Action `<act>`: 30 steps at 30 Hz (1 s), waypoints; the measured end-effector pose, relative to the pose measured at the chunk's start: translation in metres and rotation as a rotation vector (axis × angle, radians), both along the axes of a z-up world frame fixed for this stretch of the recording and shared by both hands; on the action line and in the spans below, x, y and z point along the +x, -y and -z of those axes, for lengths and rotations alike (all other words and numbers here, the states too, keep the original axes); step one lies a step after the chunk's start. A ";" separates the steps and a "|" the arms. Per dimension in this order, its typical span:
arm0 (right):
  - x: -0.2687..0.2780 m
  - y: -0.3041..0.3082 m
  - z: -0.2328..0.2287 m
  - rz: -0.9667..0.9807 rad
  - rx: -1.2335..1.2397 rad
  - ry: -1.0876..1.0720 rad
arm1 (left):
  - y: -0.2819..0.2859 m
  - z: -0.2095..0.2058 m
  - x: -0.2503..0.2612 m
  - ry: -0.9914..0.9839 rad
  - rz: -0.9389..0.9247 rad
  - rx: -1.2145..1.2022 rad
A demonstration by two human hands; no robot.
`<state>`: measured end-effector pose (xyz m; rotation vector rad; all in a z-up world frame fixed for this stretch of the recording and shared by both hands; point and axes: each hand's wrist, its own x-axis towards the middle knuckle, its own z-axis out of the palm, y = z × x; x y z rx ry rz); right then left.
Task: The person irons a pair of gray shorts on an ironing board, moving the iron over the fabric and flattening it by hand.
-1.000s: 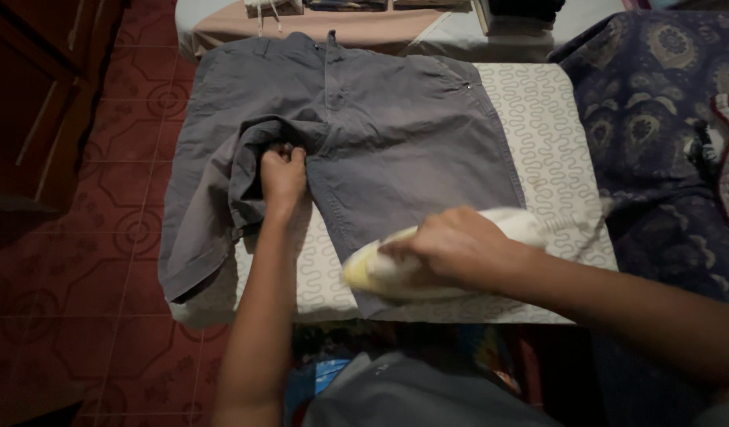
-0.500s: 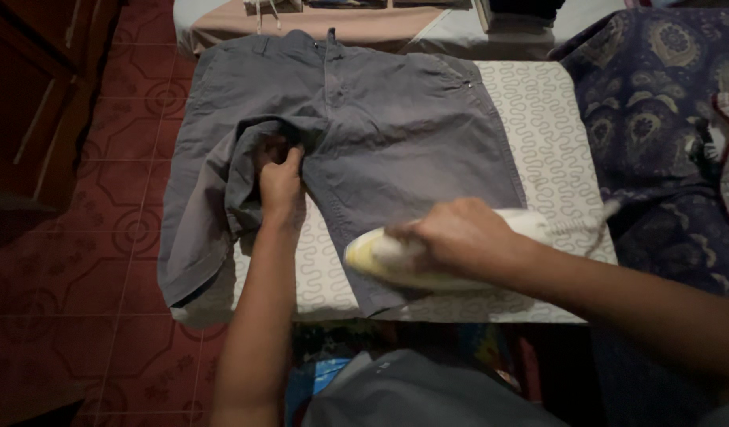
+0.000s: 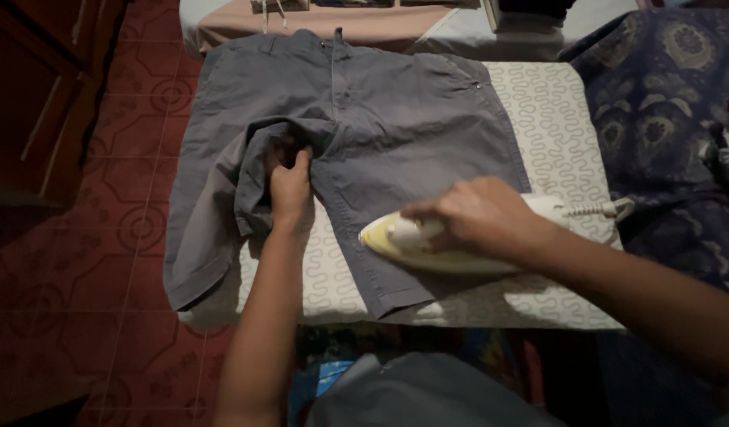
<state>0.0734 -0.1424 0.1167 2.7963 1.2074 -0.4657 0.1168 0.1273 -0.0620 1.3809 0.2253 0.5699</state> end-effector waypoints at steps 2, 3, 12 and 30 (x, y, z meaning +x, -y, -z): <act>0.014 -0.008 0.001 0.054 -0.051 0.030 | 0.002 -0.002 0.002 0.028 0.024 -0.094; 0.022 -0.014 0.003 0.064 -0.073 0.034 | 0.004 -0.004 0.003 0.042 0.037 -0.142; 0.092 -0.050 0.014 0.077 0.089 0.196 | 0.015 -0.009 -0.002 0.004 0.045 0.063; 0.092 0.030 0.001 0.079 -0.143 0.097 | 0.016 -0.002 -0.009 -0.148 0.015 0.295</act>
